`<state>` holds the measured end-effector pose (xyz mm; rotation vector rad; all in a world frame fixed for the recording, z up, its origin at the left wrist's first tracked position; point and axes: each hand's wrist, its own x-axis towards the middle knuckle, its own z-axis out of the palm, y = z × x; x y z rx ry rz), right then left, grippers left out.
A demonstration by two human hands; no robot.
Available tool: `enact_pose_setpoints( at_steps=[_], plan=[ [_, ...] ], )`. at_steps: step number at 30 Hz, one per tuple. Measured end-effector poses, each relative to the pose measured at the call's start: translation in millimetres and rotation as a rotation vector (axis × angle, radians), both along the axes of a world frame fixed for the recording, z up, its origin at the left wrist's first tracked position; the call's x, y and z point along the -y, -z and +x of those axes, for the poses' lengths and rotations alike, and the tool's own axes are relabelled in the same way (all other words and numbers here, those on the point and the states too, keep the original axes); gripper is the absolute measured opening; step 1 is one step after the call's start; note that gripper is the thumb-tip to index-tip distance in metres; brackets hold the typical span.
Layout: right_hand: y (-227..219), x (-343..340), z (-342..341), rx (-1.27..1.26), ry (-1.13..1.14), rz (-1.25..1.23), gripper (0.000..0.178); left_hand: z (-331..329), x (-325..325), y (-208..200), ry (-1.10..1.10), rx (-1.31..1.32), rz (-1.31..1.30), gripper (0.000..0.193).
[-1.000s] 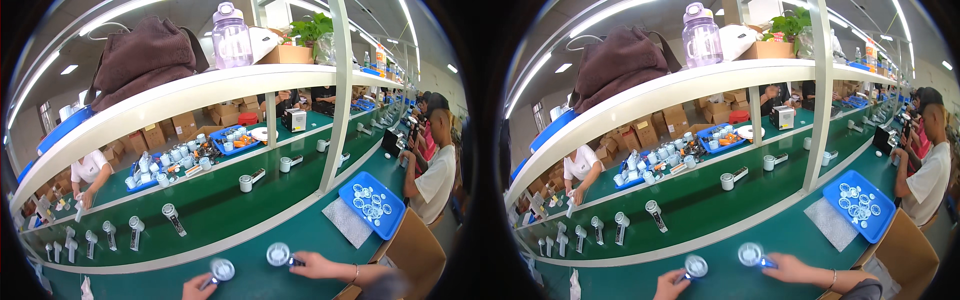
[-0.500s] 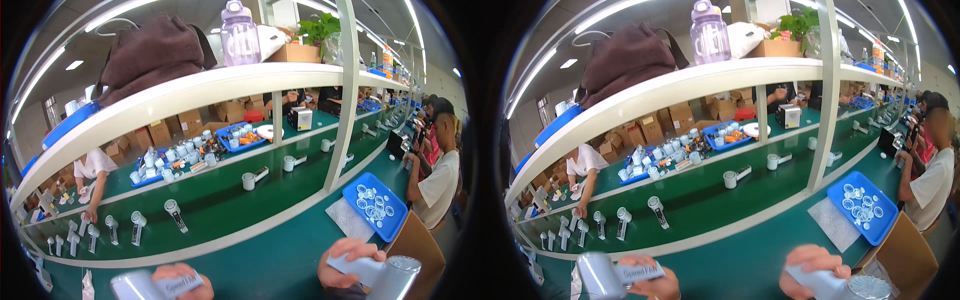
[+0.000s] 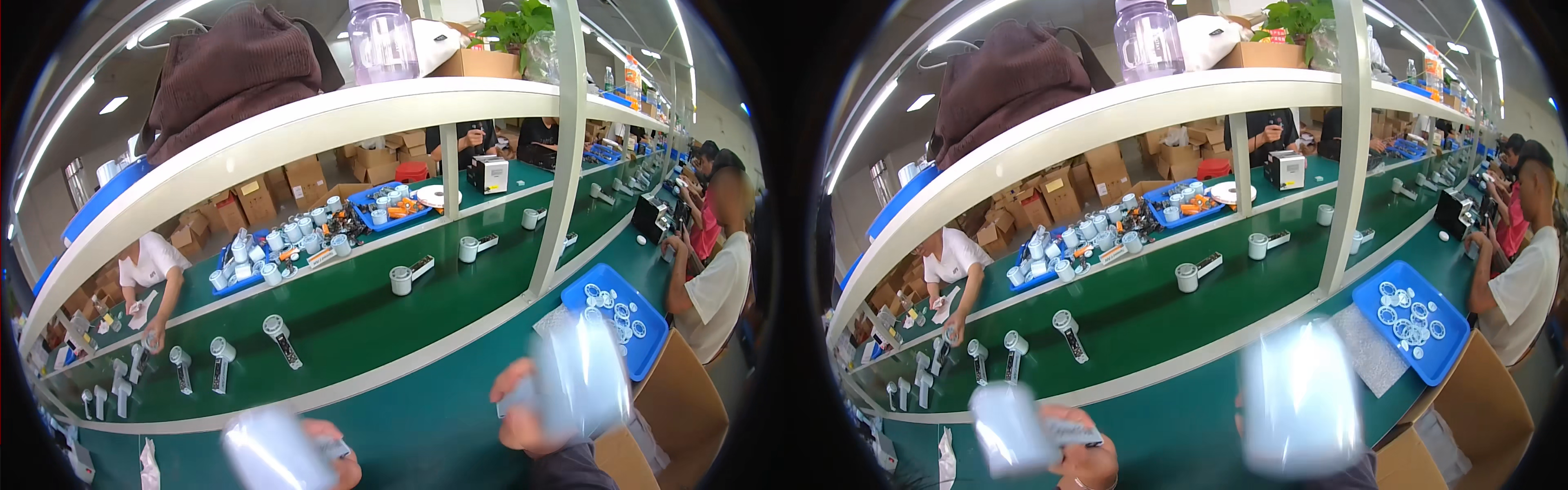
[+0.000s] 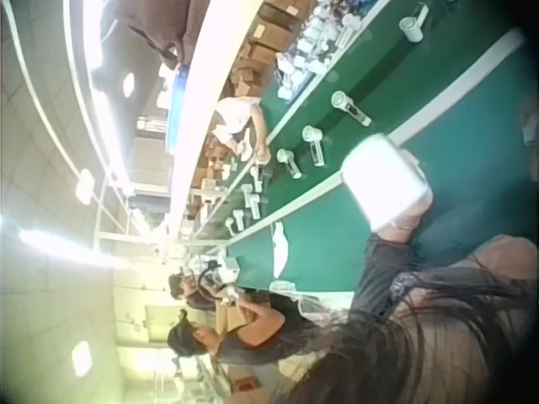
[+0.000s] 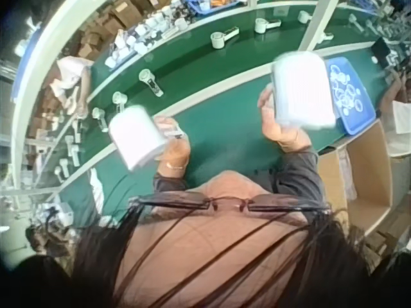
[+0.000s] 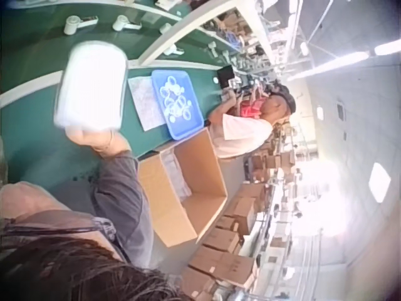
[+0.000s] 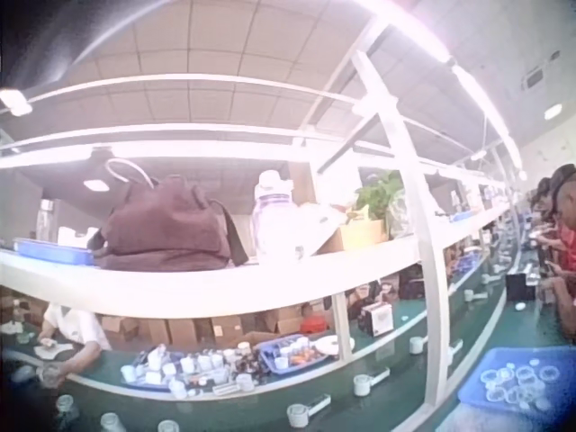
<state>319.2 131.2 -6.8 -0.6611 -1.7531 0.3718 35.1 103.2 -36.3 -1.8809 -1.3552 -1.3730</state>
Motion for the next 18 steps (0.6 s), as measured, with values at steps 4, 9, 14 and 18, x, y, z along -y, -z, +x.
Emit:
enact_pose_setpoints(
  at_steps=[4,9,14,18],
  plan=[
    [15,-34,-66,-0.728,-0.035,0.673,0.037,28,-4,-5,0.265,0.65,0.347,0.032],
    [15,-14,-32,-0.575,-0.093,-0.197,0.04,25,-11,7,0.33,0.845,0.184,0.046],
    [4,-4,-22,-0.043,-0.052,-0.198,0.035,26,0,-21,0.282,0.751,-0.018,0.057],
    [22,-22,-35,-0.234,-0.106,0.203,0.042,16,-7,24,0.438,0.665,0.447,0.045]
  ],
)
